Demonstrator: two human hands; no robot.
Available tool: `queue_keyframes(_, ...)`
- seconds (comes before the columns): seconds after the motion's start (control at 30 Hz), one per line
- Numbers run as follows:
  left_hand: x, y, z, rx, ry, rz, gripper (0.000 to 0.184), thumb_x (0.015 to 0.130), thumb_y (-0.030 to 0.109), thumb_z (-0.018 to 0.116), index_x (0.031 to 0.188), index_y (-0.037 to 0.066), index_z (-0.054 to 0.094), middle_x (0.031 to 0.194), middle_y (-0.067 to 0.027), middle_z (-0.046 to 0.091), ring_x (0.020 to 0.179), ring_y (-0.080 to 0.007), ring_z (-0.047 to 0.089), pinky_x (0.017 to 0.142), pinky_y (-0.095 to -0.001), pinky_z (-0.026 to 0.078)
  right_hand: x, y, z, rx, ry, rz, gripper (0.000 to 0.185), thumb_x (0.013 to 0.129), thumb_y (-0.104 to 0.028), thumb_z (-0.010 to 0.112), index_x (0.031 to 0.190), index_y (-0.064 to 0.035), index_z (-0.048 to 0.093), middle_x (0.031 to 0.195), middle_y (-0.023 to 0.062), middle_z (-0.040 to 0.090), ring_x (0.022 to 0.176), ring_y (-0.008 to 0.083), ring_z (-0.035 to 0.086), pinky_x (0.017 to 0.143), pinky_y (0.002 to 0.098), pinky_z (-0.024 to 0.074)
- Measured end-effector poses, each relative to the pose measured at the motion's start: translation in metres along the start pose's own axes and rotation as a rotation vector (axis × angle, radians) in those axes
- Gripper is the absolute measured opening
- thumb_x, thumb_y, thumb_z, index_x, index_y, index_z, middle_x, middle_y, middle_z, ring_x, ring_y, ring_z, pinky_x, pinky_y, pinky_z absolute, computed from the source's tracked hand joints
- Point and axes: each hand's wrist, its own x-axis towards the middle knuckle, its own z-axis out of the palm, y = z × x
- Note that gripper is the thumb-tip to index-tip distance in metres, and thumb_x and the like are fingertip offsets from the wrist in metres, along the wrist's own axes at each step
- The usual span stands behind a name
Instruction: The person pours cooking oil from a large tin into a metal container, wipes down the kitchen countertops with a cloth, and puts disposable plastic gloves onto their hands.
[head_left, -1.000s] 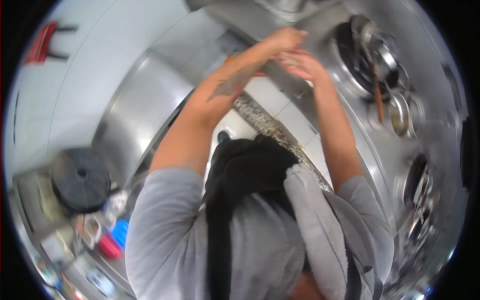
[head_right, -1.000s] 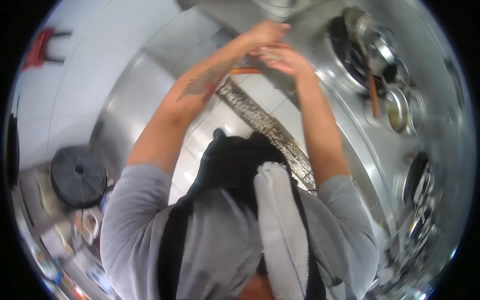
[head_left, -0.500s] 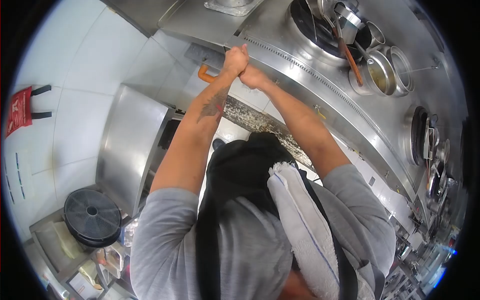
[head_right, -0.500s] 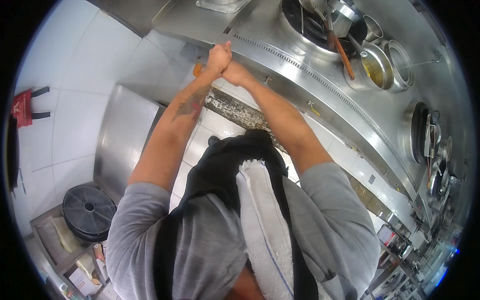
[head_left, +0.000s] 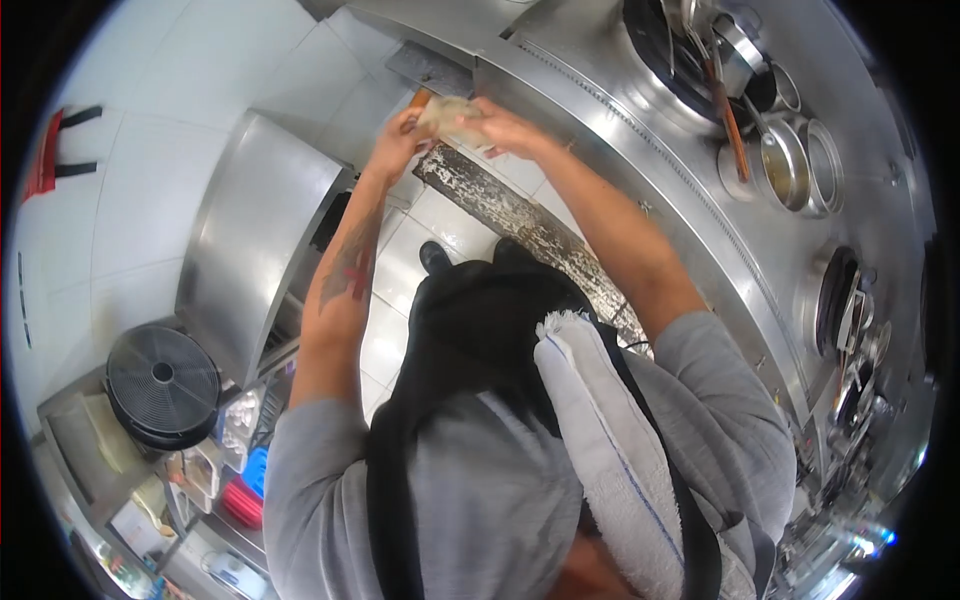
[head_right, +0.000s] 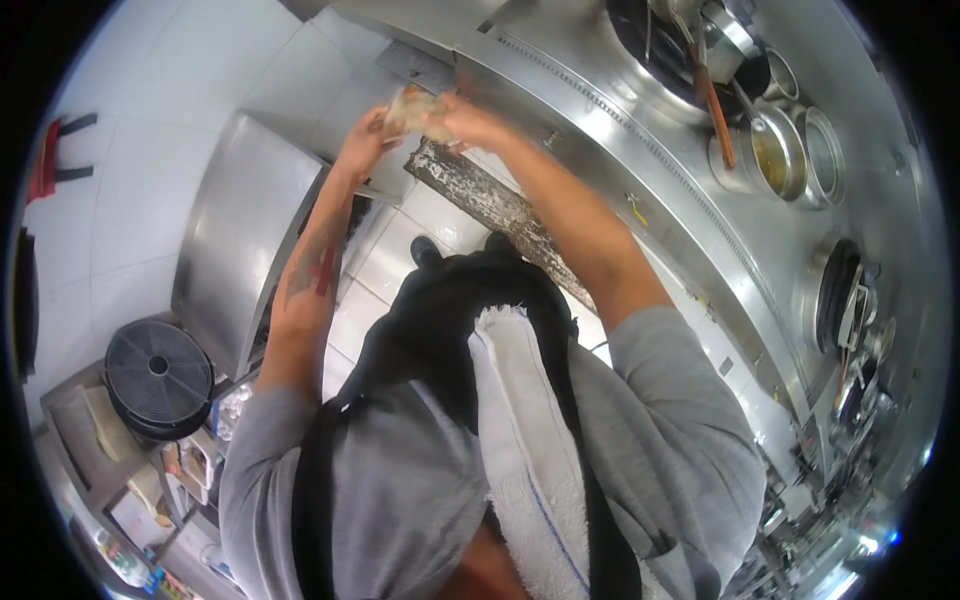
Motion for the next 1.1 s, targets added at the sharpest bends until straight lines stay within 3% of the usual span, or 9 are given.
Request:
queue_keyframes(0.13,-0.048,-0.036,-0.059,0.176,0.162,0.071,0.025,0.094,0.015,0.069,0.117,0.006,0.064,0.102,-0.0040,0.067,0.093,-0.0116,0.062,0.079,-0.0275,0.051,0.022,-0.003,0.046,-0.199,-0.091,-0.091,0.069,0.080,-0.035,0.083,0.128,0.0038,0.053,0.106,0.0152,0.067,0.095,0.0214,0.066,0.078,0.0330,0.0543)
queue_keyframes(0.27,-0.106,-0.032,-0.109,0.554,0.501,0.294,0.025,0.094,0.027,0.070,0.085,0.004,0.064,0.073,0.0009,0.061,0.068,-0.0079,0.050,0.061,-0.0264,0.043,0.050,0.007,0.084,-0.075,-0.171,-0.083,0.067,0.074,-0.027,0.089,0.124,0.0044,0.056,0.106,0.0120,0.067,0.092,0.0201,0.066,0.069,0.0300,0.0536)
queue_keyframes(0.37,-0.148,-0.018,-0.149,0.661,0.668,0.230,0.027,0.095,0.029,0.068,0.086,0.004,0.064,0.073,-0.0005,0.062,0.067,-0.0093,0.049,0.060,-0.0287,0.043,0.058,0.008,0.109,0.154,-0.191,0.006,0.062,0.080,-0.029,0.085,0.122,0.0039,0.055,0.104,0.0112,0.067,0.089,0.0193,0.066,0.070,0.0317,0.0561)
queue_keyframes(0.57,-0.182,0.043,-0.145,0.043,0.914,0.207,0.028,0.100,0.031,0.062,0.091,0.004,0.060,0.076,-0.0049,0.064,0.071,-0.0119,0.055,0.066,-0.0298,0.047,0.079,-0.002,0.168,0.292,-0.173,0.106,0.057,0.089,-0.033,0.077,0.126,-0.0016,0.048,0.100,0.0092,0.066,0.089,0.0236,0.067,0.073,0.0399,0.0590)
queue_keyframes(0.63,-0.173,0.047,-0.153,0.278,0.866,0.294,0.026,0.102,0.031,0.060,0.096,0.005,0.058,0.078,-0.0048,0.064,0.073,-0.0117,0.056,0.071,-0.0288,0.048,0.067,-0.015,0.184,0.086,0.004,0.206,0.062,0.094,-0.047,0.066,0.134,-0.0048,0.043,0.103,0.0100,0.064,0.092,0.0270,0.065,0.079,0.0466,0.0573)
queue_keyframes(0.77,-0.149,0.041,-0.126,0.302,0.592,0.337,0.023,0.102,0.029,0.060,0.106,0.005,0.059,0.091,-0.0055,0.066,0.076,-0.0112,0.056,0.072,-0.0282,0.047,0.061,-0.009,0.217,0.166,-0.140,0.209,0.069,0.097,-0.060,0.050,0.142,-0.0090,0.039,0.115,0.0145,0.062,0.101,0.0295,0.064,0.091,0.0534,0.0528)
queue_keyframes(0.87,-0.135,0.031,-0.114,0.094,0.468,0.239,0.026,0.101,0.029,0.061,0.112,0.006,0.060,0.093,-0.0060,0.066,0.080,-0.0122,0.058,0.074,-0.0288,0.049,0.075,0.000,0.224,0.538,-0.227,0.278,0.075,0.098,-0.066,0.039,0.147,-0.0095,0.038,0.133,0.0186,0.056,0.118,0.0335,0.058,0.103,0.0578,0.0448)
queue_keyframes(0.93,-0.125,0.016,-0.127,-0.035,0.398,0.155,0.029,0.100,0.029,0.062,0.116,0.006,0.060,0.091,-0.0063,0.066,0.083,-0.0137,0.061,0.076,-0.0294,0.050,0.082,0.008,0.206,1.077,-0.525,0.210,0.071,0.099,-0.065,0.038,0.144,-0.0103,0.044,0.138,0.0176,0.054,0.126,0.0356,0.054,0.106,0.0585,0.0431)
queue_keyframes(1.1,-0.123,-0.047,-0.185,0.284,0.906,0.188,0.032,0.095,0.027,0.068,0.118,0.005,0.064,0.107,-0.0118,0.070,0.093,-0.0193,0.067,0.077,-0.0307,0.054,0.127,0.018,0.167,1.047,-0.296,0.371,0.058,0.099,-0.048,0.052,0.140,-0.0059,0.049,0.141,0.0165,0.053,0.130,0.0370,0.051,0.107,0.0580,0.0428)
